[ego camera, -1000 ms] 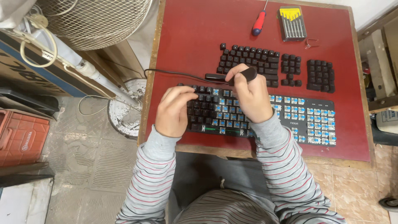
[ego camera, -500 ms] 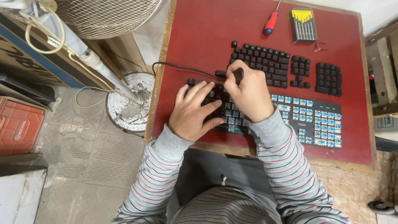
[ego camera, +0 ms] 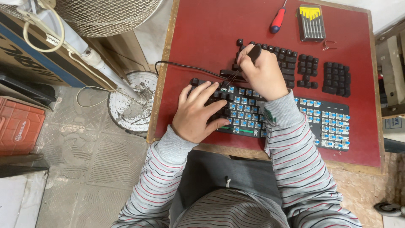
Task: The person uses a keycap puller to remove keycaps from a mechanical keyboard. They systematically lift each keycap and place them on the table, exposing the blue switches underneath.
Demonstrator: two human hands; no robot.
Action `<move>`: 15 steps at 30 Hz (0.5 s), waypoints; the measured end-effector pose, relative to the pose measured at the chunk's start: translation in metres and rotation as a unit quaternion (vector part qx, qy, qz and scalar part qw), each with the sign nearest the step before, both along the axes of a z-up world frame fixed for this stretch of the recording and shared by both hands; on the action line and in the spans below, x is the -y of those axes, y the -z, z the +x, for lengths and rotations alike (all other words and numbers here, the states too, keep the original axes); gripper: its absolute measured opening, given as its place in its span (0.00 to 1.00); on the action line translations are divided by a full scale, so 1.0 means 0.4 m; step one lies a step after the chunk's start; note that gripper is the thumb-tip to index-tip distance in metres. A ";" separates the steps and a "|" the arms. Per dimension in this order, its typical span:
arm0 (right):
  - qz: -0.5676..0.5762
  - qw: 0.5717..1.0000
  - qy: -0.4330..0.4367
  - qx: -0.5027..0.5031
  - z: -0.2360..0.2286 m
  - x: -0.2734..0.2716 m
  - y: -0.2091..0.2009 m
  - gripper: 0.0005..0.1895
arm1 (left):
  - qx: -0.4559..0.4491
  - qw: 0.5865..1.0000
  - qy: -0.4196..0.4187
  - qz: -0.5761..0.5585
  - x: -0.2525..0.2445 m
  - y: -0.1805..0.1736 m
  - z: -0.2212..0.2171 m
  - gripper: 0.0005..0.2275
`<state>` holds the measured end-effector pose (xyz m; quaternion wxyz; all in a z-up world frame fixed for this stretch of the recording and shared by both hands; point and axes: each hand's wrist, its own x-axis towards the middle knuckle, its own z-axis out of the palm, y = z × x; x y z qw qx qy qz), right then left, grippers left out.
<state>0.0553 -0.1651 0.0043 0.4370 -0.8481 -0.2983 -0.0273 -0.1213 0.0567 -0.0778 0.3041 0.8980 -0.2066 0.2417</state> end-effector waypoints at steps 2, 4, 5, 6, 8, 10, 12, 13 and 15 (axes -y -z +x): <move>0.025 0.999 -0.002 -0.029 -0.015 0.007 -0.009 0.12 | -0.002 1.000 0.000 -0.005 0.001 0.003 0.001 0.25; 0.051 0.997 -0.006 -0.057 -0.024 0.012 -0.014 0.12 | -0.003 1.000 -0.002 -0.008 0.001 0.000 0.005 0.25; 0.087 0.992 0.006 -0.092 -0.026 0.015 -0.014 0.13 | 0.009 0.999 -0.021 -0.044 0.000 -0.004 0.009 0.23; 0.124 0.984 0.018 -0.128 -0.031 0.019 -0.011 0.14 | 0.020 0.996 -0.041 -0.079 0.000 -0.006 0.011 0.21; 0.165 0.974 0.017 -0.153 -0.053 0.014 -0.033 0.13 | 0.029 0.994 -0.065 -0.089 -0.007 -0.046 0.026 0.22; 0.206 0.962 0.017 -0.178 -0.069 0.012 -0.047 0.12 | 0.037 0.990 -0.089 -0.100 -0.014 -0.077 0.052 0.23; 0.286 0.934 -0.013 -0.215 -0.080 0.011 -0.057 0.10 | 0.001 0.992 -0.065 -0.110 -0.022 -0.100 0.087 0.19; 0.288 0.933 -0.012 -0.215 -0.086 0.009 -0.057 0.10 | 0.001 0.992 -0.064 -0.108 -0.022 -0.102 0.096 0.19; 0.365 0.901 -0.024 -0.232 -0.095 0.010 -0.061 0.08 | -0.015 0.991 -0.042 -0.127 -0.022 -0.110 0.124 0.10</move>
